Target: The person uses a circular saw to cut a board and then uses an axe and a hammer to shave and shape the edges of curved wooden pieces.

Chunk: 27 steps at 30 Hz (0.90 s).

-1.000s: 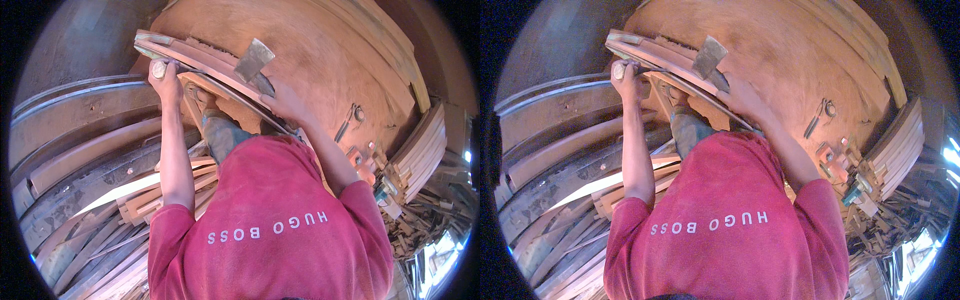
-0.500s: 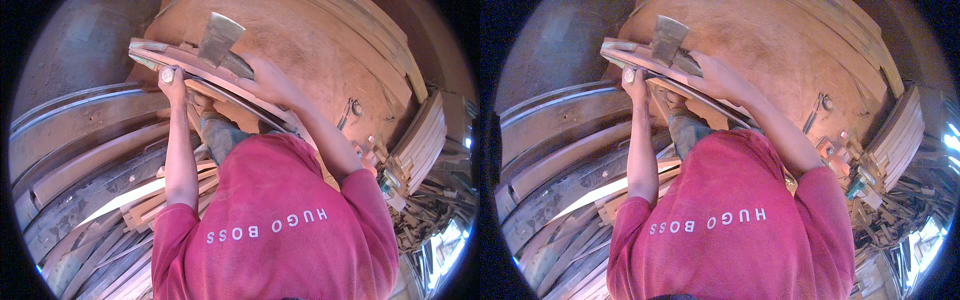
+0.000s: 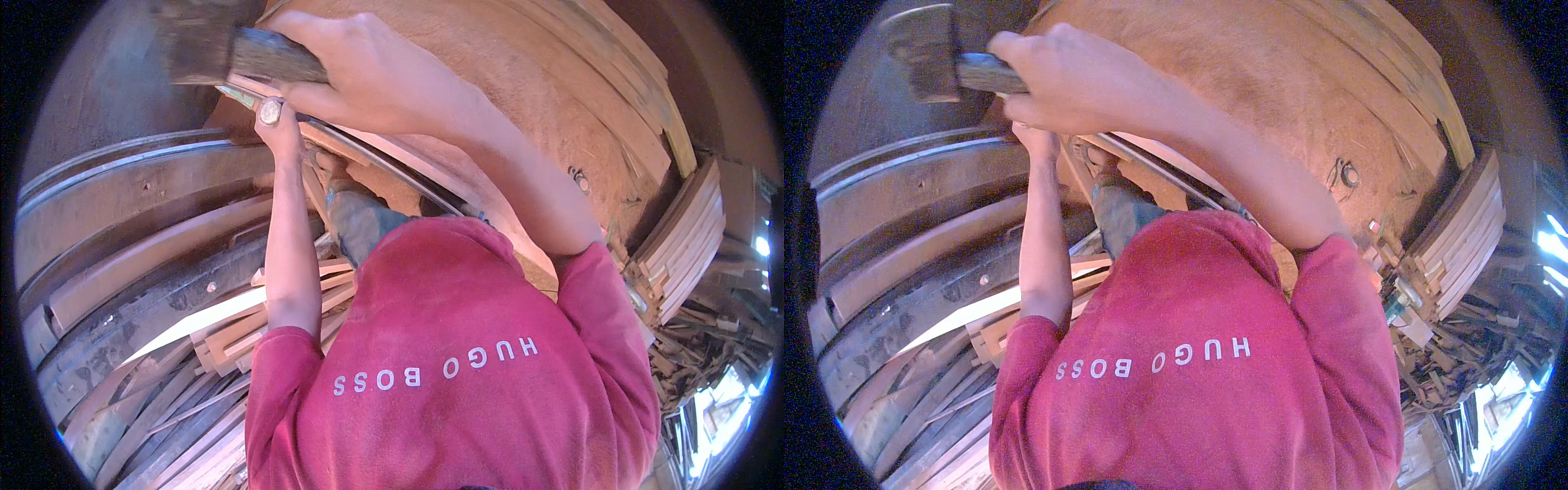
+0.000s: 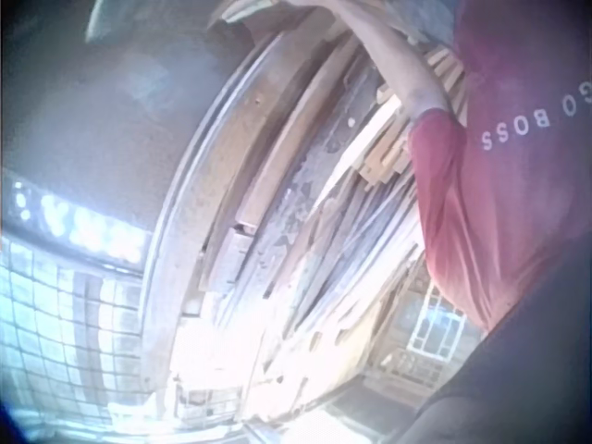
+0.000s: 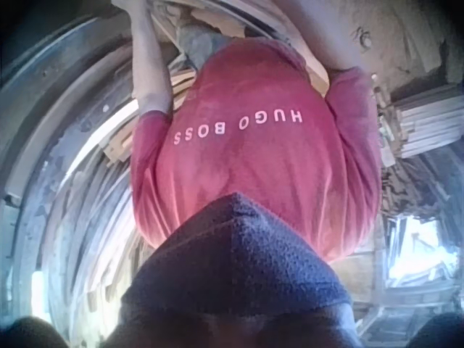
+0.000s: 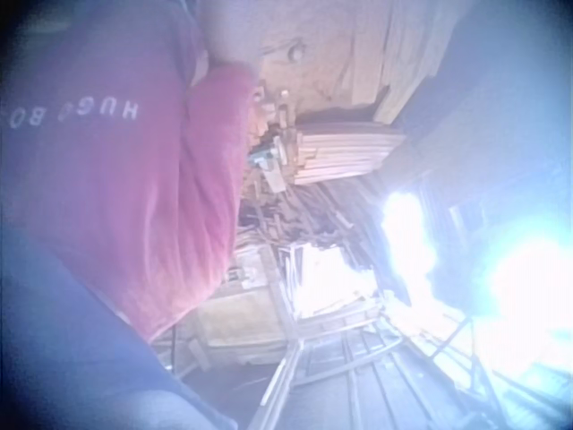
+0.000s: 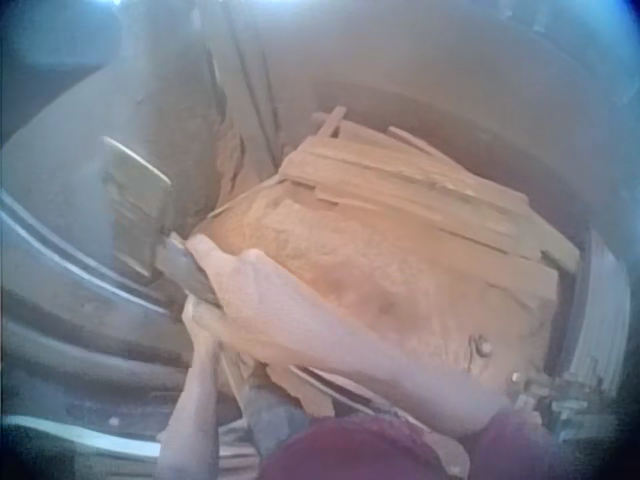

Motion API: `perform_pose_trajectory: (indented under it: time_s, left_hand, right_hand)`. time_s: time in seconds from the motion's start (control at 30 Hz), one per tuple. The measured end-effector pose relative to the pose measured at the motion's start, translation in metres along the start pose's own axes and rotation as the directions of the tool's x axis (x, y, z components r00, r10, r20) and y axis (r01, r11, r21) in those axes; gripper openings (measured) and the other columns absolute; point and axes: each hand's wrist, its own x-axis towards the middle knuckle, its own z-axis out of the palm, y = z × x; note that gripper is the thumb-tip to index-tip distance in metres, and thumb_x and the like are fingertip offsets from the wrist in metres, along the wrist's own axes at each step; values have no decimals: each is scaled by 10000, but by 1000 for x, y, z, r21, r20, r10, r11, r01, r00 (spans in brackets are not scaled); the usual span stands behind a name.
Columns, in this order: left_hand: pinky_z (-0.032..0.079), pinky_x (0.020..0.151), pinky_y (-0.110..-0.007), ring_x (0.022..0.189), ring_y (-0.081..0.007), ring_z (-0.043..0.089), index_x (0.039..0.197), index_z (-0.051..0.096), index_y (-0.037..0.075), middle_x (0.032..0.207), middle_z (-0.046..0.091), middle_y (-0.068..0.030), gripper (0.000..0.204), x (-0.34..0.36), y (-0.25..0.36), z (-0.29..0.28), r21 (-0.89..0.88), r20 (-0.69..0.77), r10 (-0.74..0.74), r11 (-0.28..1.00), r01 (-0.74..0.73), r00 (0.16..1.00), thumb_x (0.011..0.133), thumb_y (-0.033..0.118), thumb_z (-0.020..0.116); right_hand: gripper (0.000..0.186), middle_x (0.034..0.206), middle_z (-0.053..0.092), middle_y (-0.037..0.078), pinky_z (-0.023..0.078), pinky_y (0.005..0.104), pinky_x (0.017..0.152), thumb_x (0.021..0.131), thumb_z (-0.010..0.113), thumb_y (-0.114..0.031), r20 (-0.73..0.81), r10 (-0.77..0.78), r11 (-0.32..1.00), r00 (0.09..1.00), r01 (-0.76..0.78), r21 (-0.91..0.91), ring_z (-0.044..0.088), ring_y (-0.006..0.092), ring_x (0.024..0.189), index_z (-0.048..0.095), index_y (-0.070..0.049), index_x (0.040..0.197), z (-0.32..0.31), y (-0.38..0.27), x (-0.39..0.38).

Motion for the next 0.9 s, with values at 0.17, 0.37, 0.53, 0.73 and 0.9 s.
perform_pose_trajectory:
  time_s: [0.17,0.37,0.53,0.73,0.9]
  left_hand:
    - [510,821,-291,914,-131,622,1115,611,-14,1045,669,-62,307,-6,10,1,-130,8,-85,988,85,996,821,18,691]
    - [505,848,-309,935,-158,625,1116,615,-23,1067,668,-64,318,-1,-65,-10,-155,215,-135,973,170,967,813,14,704]
    - [489,713,-268,801,-95,588,991,643,-7,920,656,-15,185,-8,-59,6,-179,187,-162,964,196,969,827,58,700]
    - [501,704,-266,780,-101,596,905,635,22,869,636,-14,101,-11,14,15,-29,164,173,985,-171,971,815,16,680]
    - [494,697,-259,749,-97,597,890,640,15,832,645,-11,91,30,82,-18,-71,68,213,975,-209,975,804,4,666]
  right_hand:
    - [453,859,667,255,534,484,752,832,679,-245,-4,-52,998,999,52,-25,662,427,852,538,-33,1206,19,-15,25]
    - [381,996,697,219,563,524,773,878,575,-223,284,93,931,954,18,-366,685,410,908,555,-93,1236,93,71,8]
    - [370,1052,668,233,547,521,812,903,531,-196,391,321,917,862,-179,-357,660,419,965,567,-113,1262,76,63,12]
    - [374,1022,670,259,517,516,835,880,624,-269,239,331,934,913,-281,-220,651,413,973,591,-57,1187,43,50,14]
    - [447,1012,657,270,507,481,834,844,657,-274,88,252,967,964,-248,-51,645,419,967,572,-20,1200,37,68,-9]
